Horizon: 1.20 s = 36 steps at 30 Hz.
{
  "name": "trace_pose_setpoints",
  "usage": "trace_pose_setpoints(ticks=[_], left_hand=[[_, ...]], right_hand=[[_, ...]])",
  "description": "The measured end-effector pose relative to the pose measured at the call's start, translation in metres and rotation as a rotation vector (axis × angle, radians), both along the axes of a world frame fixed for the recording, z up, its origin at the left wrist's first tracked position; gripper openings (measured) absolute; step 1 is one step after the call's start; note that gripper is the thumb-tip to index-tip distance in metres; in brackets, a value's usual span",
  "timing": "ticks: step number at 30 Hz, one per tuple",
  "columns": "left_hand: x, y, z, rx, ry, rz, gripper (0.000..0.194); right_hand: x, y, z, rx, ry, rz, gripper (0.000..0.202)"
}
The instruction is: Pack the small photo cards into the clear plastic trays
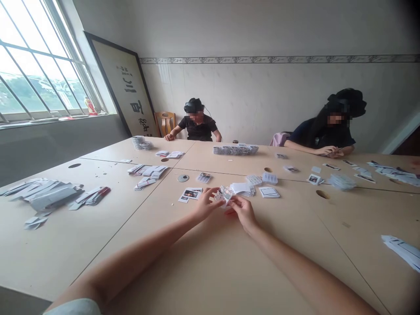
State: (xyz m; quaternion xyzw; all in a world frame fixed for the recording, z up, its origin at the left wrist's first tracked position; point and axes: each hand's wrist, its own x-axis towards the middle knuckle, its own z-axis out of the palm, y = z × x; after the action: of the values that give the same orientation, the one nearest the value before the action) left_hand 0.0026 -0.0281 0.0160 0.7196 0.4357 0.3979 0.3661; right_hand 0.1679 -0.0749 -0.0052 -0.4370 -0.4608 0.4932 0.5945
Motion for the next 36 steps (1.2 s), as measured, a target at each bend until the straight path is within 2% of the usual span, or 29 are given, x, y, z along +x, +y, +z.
trace_pose_setpoints(ticks=[4,6,10,12,16,18,19,21,22,25,29,36], left_hand=[[-0.001,0.004,0.013,-0.014,0.053,-0.014,0.058],[-0.002,0.005,0.021,0.057,0.128,-0.045,0.057],[0.0,0.005,0.036,0.211,0.285,-0.225,0.057],[0.002,0.011,0.042,0.29,0.389,-0.256,0.062],[-0.001,0.046,0.051,0.397,0.554,-0.075,0.072],[-0.006,0.071,0.051,0.332,0.577,0.068,0.068],[-0.01,0.083,0.05,0.289,0.599,0.181,0.066],[-0.016,0.103,0.046,0.226,0.675,0.376,0.065],[-0.018,0.111,0.044,0.193,0.707,0.431,0.064],[-0.018,0.123,0.033,0.117,0.777,0.473,0.068],[-0.01,0.127,0.022,0.039,0.85,0.472,0.075],[-0.007,0.13,0.017,0.007,0.905,0.508,0.063]], right_hand=[[-0.002,0.0,0.0,0.032,-0.054,0.05,0.037],[-0.003,0.001,0.0,0.043,-0.063,0.055,0.037],[-0.004,0.003,-0.001,0.07,-0.09,0.058,0.04],[-0.004,0.004,-0.002,0.072,-0.096,0.053,0.039],[-0.004,0.004,-0.002,0.014,-0.09,0.046,0.039],[-0.004,0.004,-0.002,-0.019,-0.109,0.048,0.038],[-0.004,0.004,-0.002,-0.027,-0.122,0.052,0.037],[-0.005,0.005,-0.003,-0.028,-0.145,0.062,0.035],[-0.005,0.005,-0.003,-0.024,-0.152,0.07,0.035],[-0.006,0.007,-0.005,-0.017,-0.164,0.09,0.034],[-0.006,0.008,-0.005,0.003,-0.174,0.088,0.033],[-0.006,0.007,-0.002,-0.013,-0.18,0.096,0.029]])
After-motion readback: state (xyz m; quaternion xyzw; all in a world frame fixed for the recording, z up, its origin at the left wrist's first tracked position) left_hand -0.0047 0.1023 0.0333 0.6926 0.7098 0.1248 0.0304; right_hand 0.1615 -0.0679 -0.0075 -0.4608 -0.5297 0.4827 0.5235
